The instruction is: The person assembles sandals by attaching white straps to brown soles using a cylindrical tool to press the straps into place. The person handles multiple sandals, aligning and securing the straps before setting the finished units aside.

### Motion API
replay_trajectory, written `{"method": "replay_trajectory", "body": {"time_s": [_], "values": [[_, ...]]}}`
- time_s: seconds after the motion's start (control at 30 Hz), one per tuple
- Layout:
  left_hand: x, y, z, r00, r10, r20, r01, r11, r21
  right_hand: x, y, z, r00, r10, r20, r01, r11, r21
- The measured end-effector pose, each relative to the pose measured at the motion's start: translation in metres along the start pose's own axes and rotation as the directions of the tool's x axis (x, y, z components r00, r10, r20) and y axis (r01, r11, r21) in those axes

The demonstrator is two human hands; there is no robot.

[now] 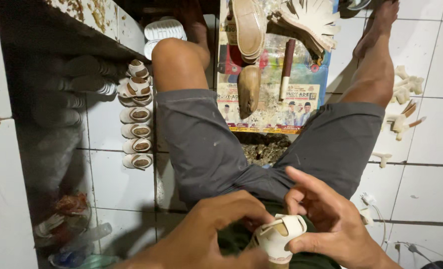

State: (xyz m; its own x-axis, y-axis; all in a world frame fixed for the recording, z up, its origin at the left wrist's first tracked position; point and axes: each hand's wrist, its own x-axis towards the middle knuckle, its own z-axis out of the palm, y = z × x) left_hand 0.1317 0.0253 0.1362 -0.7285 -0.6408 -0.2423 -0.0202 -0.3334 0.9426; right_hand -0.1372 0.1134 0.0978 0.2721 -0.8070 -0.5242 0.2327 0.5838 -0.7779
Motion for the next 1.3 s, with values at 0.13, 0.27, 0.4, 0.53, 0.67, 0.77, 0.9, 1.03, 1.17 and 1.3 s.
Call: {"method": "replay_trajectory", "body": {"time_s": [0.13,0.27,0.4,0.53,0.67,0.77,0.9,1.03,1.17,1.3], "values": [[0.005,-0.006,0.009,0.991,-0.042,-0.128,0.049,0.997,0.052,0.006,-0.005,0.005,0.999,-0.014,0.051,0.016,0.999,-0.050],[-0.002,-0.023,0.011,0.982,-0.167,-0.085,0.158,0.982,-0.106,0.003,-0.002,0.007,0.989,-0.113,0.091,0.113,0.994,0.003],[-0.001,-0.042,0.013,0.961,-0.264,0.088,0.275,0.857,-0.436,-0.004,0.006,0.003,0.947,-0.266,0.182,0.274,0.962,-0.022],[0.017,-0.077,0.015,0.872,-0.223,0.435,0.487,0.486,-0.726,-0.007,0.012,0.000,0.932,-0.296,0.210,0.301,0.954,0.008],[0.036,-0.094,0.015,0.757,-0.116,0.643,0.631,0.389,-0.671,-0.009,0.010,0.003,0.945,-0.272,0.183,0.261,0.962,0.081],[0.037,-0.078,0.013,0.865,-0.297,0.404,0.492,0.659,-0.569,-0.005,0.004,0.003,0.975,-0.208,0.076,0.200,0.975,0.101],[0.007,-0.039,0.015,0.985,-0.165,-0.046,0.159,0.981,-0.110,0.004,0.002,0.003,0.995,-0.101,0.000,0.100,0.994,0.036],[-0.005,-0.031,0.020,0.947,-0.319,-0.043,0.310,0.939,-0.152,0.001,0.004,0.008,0.995,0.090,0.036,-0.094,0.989,0.113],[-0.001,-0.041,0.023,0.905,-0.424,-0.016,0.378,0.823,-0.423,0.002,0.008,0.011,0.995,0.080,0.062,-0.085,0.993,0.078],[0.003,-0.052,0.024,0.941,-0.338,-0.030,0.278,0.819,-0.503,0.011,0.013,0.012,0.997,-0.081,-0.015,0.079,0.988,-0.129]]}}
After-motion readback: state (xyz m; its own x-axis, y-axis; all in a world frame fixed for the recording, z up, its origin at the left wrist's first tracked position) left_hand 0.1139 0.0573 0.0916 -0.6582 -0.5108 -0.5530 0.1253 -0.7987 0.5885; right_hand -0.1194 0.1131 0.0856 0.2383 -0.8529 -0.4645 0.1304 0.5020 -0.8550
